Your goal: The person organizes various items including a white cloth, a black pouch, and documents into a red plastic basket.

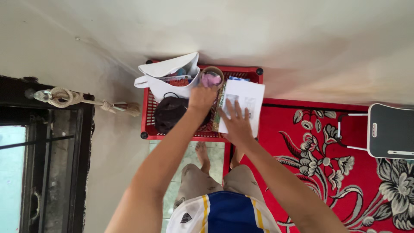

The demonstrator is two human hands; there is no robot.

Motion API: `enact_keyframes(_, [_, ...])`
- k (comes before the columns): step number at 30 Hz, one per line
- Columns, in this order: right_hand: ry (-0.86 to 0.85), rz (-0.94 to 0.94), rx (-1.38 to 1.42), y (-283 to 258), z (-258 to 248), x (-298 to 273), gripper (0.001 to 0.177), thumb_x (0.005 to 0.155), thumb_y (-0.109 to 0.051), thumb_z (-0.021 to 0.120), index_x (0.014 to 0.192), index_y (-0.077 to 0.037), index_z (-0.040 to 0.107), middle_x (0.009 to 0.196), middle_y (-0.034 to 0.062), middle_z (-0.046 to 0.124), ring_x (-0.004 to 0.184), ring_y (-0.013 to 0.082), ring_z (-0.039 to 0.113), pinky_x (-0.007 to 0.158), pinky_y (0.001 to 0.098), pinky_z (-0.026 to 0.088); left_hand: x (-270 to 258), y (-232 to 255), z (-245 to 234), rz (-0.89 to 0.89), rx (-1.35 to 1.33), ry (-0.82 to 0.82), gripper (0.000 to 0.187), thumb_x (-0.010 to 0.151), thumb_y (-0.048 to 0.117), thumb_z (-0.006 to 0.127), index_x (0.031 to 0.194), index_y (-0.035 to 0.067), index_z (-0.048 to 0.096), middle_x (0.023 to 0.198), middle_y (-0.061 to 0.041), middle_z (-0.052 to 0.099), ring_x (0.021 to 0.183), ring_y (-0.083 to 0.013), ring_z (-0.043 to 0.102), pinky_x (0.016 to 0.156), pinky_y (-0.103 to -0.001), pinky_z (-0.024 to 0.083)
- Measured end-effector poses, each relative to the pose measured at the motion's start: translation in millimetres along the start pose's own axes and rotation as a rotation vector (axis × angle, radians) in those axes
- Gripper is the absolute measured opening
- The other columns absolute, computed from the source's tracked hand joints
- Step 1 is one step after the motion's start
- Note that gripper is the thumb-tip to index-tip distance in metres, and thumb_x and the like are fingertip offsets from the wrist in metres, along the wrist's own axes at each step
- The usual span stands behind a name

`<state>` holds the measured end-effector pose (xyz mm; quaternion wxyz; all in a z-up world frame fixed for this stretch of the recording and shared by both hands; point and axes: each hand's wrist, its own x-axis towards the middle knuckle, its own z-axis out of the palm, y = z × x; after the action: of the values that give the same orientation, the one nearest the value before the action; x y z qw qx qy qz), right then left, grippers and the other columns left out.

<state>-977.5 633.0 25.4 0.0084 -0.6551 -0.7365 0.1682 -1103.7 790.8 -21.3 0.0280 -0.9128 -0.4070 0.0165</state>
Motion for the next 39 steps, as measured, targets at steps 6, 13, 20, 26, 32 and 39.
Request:
enact_keyframes(6, [0.111, -0.054, 0.046, 6, -8, -12, 0.107, 0.065, -0.026, 0.092, 0.156, -0.016, 0.036, 0.167, 0.0205, 0.018, 0.153, 0.0454, 0.018, 0.117, 0.0668, 0.027, 10, -7, -9, -0.066, 0.007, -0.071, 0.016, 0.094, 0.020, 0.060, 0.106, 0.017, 0.068, 0.085, -0.006, 0.077, 0.080, -0.0236, 0.077, 0.062, -0.039, 0.059])
enact_keyframes(13, [0.120, 0.131, 0.074, 5, -18, -28, 0.110, 0.064, -0.035, 0.094, 0.153, -0.017, 0.032, 0.165, 0.0230, 0.012, 0.149, 0.0483, 0.012, 0.117, 0.0677, 0.018, -29, -16, -57, -0.328, -0.414, 0.121, 0.058, 0.087, 0.011, 0.061, 0.142, 0.005, 0.042, 0.097, -0.019, 0.074, 0.073, -0.0369, 0.074, 0.055, -0.047, 0.058])
enact_keyframes(20, [0.032, 0.201, 0.129, 25, -15, -29, 0.115, 0.059, -0.015, 0.093, 0.157, -0.018, 0.033, 0.165, 0.0255, 0.012, 0.152, 0.0505, 0.015, 0.121, 0.0540, 0.028, -82, 45, 5, -0.497, -0.803, -0.306, 0.054, 0.087, 0.022, 0.066, 0.132, 0.002, 0.042, 0.110, -0.030, 0.068, 0.099, -0.0475, 0.069, 0.088, -0.056, 0.055])
enact_keyframes(26, [-0.053, 0.204, 0.056, 33, -25, -26, 0.115, 0.055, -0.011, 0.095, 0.154, -0.020, 0.037, 0.165, 0.0216, 0.015, 0.154, 0.0477, 0.016, 0.123, 0.0509, 0.028, -89, 75, 20, -0.446, -0.894, -0.516, 0.085, 0.083, 0.017, 0.060, 0.155, -0.005, 0.019, 0.110, -0.038, 0.067, 0.105, -0.0516, 0.066, 0.100, -0.055, 0.050])
enact_keyframes(32, [-0.015, 0.163, 0.024, 35, -23, -32, 0.115, 0.058, -0.013, 0.094, 0.156, -0.023, 0.035, 0.165, 0.0194, 0.013, 0.151, 0.0462, 0.017, 0.118, 0.0570, 0.028, -89, 56, 28, -0.414, -1.010, -0.499, 0.073, 0.082, 0.023, 0.063, 0.147, 0.000, 0.039, 0.117, -0.033, 0.068, 0.112, -0.0488, 0.064, 0.102, -0.053, 0.049])
enact_keyframes(39, [0.147, 0.163, 0.050, 21, -22, -51, 0.105, 0.069, -0.019, 0.085, 0.159, -0.019, 0.033, 0.166, 0.0189, 0.018, 0.152, 0.0479, 0.019, 0.118, 0.0596, 0.029, -108, 72, 39, -0.407, -0.953, 0.201, 0.074, 0.079, 0.014, 0.070, 0.143, -0.011, 0.042, 0.129, -0.038, 0.056, 0.118, -0.0540, 0.058, 0.101, -0.052, 0.047])
